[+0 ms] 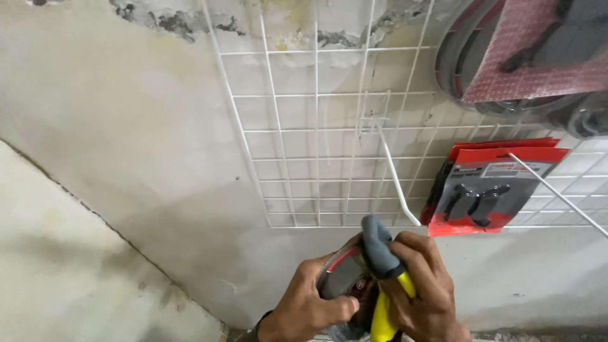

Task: Cleaning the packaging of automotive parts on a display rack with a cloth.

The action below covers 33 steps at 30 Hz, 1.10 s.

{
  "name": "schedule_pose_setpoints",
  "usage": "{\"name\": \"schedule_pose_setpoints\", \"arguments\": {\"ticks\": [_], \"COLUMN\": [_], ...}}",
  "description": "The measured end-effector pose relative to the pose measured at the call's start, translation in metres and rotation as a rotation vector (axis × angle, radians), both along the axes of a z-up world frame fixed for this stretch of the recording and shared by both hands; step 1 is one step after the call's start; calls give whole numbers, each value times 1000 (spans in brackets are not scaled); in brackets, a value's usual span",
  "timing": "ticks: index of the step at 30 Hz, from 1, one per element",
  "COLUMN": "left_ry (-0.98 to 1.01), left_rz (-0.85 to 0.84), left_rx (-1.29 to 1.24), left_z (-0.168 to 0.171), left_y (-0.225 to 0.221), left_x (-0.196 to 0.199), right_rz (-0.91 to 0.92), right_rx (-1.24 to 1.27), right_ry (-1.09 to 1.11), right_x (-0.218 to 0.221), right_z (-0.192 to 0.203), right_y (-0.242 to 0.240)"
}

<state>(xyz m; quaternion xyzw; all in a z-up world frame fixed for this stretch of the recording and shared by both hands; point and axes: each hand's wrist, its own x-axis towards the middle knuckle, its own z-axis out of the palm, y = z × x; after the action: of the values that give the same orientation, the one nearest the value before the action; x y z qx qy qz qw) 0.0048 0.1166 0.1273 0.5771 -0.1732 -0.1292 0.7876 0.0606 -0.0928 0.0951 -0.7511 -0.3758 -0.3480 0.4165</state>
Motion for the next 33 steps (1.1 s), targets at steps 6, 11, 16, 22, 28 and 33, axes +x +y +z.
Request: {"name": "schedule_pose_setpoints", "arguments": {"ticks": [6,11,16,22,28,33], "left_ry": [-103,0,-115,-164,-154,-241], "left_rz": [-18,26,48,-99,-83,-175], "left_rx": [95,-328,-3,62,-31,262], "left_z": [-9,12,-32,-11,16,-10], "left_y": [-3,-17,-21,-15,-36,-37], "left_x": [13,6,20,14,6,24], "right_rz": [-23,-354,-354,-216,-362,-71], "right_rx": [-15,351,125,-86,98,-241], "right_ry": [-31,534,-23,-65,95,-149], "right_x": [-9,-25,-41,-24,-39,-40], "right_z": [8,-41,17,8,-5,44], "right_y": [0,-10,-13,-28,-33,-39]}}
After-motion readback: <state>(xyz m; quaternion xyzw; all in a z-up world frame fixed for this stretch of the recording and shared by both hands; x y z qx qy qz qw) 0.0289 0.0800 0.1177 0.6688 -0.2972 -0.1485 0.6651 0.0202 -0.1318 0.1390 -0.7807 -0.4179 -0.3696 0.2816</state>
